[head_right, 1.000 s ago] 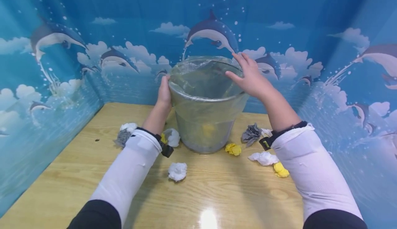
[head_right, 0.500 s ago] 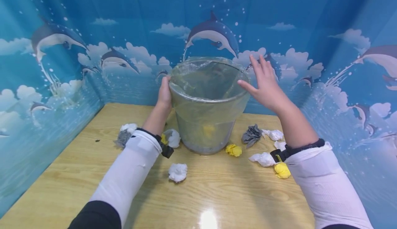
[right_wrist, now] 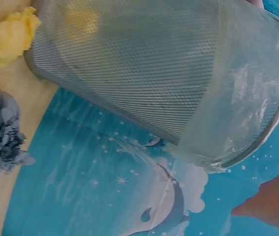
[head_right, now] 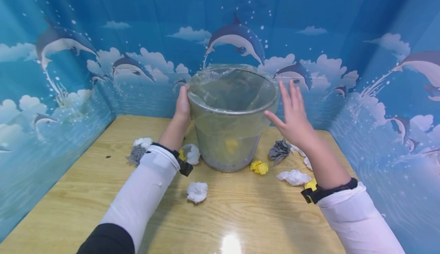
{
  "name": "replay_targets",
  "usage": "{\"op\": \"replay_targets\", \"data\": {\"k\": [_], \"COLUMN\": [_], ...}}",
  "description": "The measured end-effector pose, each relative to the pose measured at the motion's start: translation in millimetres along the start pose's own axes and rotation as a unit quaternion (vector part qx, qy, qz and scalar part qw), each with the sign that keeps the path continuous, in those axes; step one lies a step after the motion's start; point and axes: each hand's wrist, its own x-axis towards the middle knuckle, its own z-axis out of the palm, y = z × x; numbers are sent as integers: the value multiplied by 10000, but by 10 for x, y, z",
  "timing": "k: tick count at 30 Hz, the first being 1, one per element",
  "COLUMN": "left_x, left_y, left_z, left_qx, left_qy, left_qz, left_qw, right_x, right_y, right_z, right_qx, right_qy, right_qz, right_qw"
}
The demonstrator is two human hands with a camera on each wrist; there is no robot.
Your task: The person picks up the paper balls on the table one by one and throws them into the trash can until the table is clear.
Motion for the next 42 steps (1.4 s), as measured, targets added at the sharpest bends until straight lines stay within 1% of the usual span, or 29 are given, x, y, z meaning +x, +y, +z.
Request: {"op": "replay_targets", "data": {"k": [3,5,8,11,14,20,24,29,34,38,42], "left_x": [-5,-9,-11,-17,-23,-19,-18,-19,-12,-11,-5], "left_y": [9,18,32,42,45,33,27,19,14,6,-3], "left_z": [-3,-2,4,5,1,-5,-5,-22,-27,-29,-32], "left_qx": [-41,-74,-103,-80,-46,-94,-80,4,22,60,98], "left_qy": [11,11,3,22,38,15,-6,16,-19,-15,-13], "left_qz": [29,71,113,113,159,194,202,207,240,217,192], "left_qw": [10000,9999,9999,9999,9999,9998,9998,9998,9997,9997,9998], "right_x": [-68,-110,-175,-230,-274,-361,-420,-498,-550,-566,-588], "right_y": [44,86,166,263,349,470,552,631,647,661,704], "right_z": [33,70,150,258,377,616,753,927,1081,1191,1309], "right_qx": [69,191,463,681,637,309,203,73,-80,-232,-283], "right_qy": [9,154,485,596,414,-99,-234,-449,-629,-905,-1066], "right_qz": [151,284,447,500,546,692,843,899,882,861,817], "right_qw": [9999,9993,9967,9946,9956,9971,9960,9949,9941,9919,9905]}}
